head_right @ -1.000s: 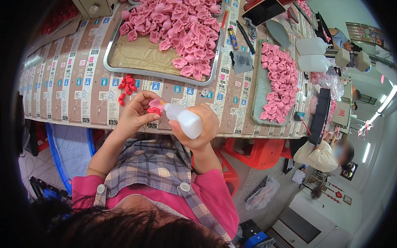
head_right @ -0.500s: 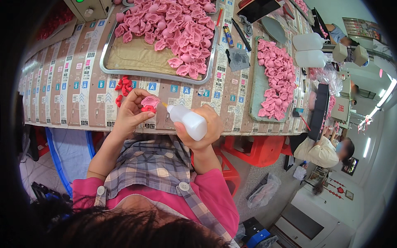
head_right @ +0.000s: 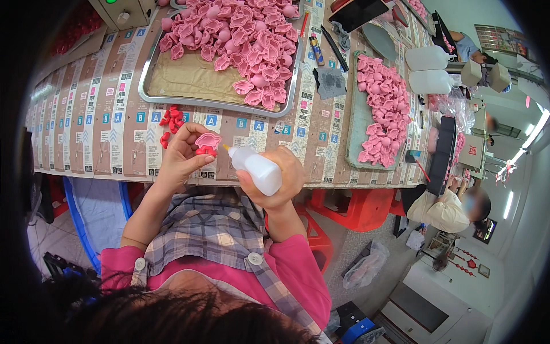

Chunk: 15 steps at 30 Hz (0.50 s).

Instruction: The person assembles small toy parts by applying glue from a bottle onto components and pressing the pieces together by hand.

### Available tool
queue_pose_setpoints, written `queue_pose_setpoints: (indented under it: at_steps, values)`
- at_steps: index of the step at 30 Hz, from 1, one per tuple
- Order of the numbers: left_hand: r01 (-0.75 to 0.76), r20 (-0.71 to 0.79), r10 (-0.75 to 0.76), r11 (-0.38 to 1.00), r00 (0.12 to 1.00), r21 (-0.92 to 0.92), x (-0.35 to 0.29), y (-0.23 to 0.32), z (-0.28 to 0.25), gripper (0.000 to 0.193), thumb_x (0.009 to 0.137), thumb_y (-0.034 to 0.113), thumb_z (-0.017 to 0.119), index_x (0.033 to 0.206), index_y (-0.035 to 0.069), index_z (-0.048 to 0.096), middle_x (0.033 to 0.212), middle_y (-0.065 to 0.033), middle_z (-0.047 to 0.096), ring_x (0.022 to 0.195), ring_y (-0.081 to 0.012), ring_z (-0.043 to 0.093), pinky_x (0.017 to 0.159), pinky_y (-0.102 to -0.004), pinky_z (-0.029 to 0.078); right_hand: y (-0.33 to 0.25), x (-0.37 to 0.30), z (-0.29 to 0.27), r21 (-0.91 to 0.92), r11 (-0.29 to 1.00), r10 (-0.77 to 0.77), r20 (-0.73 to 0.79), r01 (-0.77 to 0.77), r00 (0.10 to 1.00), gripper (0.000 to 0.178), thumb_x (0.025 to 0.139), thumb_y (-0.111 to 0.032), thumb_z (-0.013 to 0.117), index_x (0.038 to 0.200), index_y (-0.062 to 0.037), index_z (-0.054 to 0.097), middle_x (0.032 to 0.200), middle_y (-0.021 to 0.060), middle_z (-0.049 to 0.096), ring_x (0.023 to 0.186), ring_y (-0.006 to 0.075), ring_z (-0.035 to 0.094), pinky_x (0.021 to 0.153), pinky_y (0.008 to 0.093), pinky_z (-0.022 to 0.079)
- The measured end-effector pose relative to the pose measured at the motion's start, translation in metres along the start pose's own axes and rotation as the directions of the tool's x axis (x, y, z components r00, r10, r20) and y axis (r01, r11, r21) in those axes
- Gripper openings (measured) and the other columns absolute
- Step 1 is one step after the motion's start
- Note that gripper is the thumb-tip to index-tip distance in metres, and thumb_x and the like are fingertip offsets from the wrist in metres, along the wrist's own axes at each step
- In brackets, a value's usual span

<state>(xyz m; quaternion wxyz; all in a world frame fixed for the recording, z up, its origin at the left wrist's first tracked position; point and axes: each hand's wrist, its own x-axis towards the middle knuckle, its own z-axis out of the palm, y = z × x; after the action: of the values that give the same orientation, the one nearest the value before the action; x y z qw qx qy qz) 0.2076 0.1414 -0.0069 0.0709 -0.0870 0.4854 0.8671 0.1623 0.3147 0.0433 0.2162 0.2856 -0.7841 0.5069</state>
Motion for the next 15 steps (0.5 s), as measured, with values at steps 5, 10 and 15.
queue_pose_setpoints:
  at_steps: [5,10,15]
  values:
    - [0.003,-0.003,-0.003,1.000,1.000,0.005,0.001,0.001,0.000,0.041,0.072,0.001,0.065,0.105,0.003,0.041,0.097,-0.0045,0.052,0.088,-0.0079,0.051,0.078,-0.0205,0.043,0.001,-0.004,0.002,0.016,1.000,-0.010,0.026,0.010,1.000,0.036,0.062,-0.020,0.073,0.084,-0.0022,0.050,0.064,0.0070,0.055,0.048,0.0213,0.050,0.044,0.0292,0.039]
    - [0.000,-0.004,0.000,1.000,1.000,-0.012,0.002,0.000,0.000,0.041,0.072,0.002,0.065,0.105,0.004,0.041,0.097,-0.0042,0.052,0.089,-0.0084,0.051,0.078,-0.0209,0.043,-0.002,-0.001,0.000,-0.011,0.998,-0.056,0.055,0.057,0.997,0.035,0.062,-0.020,0.073,0.083,-0.0024,0.051,0.066,0.0072,0.054,0.049,0.0204,0.050,0.045,0.0285,0.039]
    - [-0.037,0.000,0.037,0.999,0.999,0.005,0.003,-0.002,-0.003,0.040,0.070,-0.003,0.063,0.104,0.003,0.042,0.097,-0.0046,0.052,0.089,-0.0095,0.051,0.078,-0.0223,0.043,0.020,0.007,-0.022,0.205,0.947,0.310,-0.402,-0.245,0.861,0.035,0.071,-0.024,0.067,0.087,-0.0005,0.046,0.076,0.0059,0.050,0.067,0.0136,0.051,0.056,0.0264,0.044]
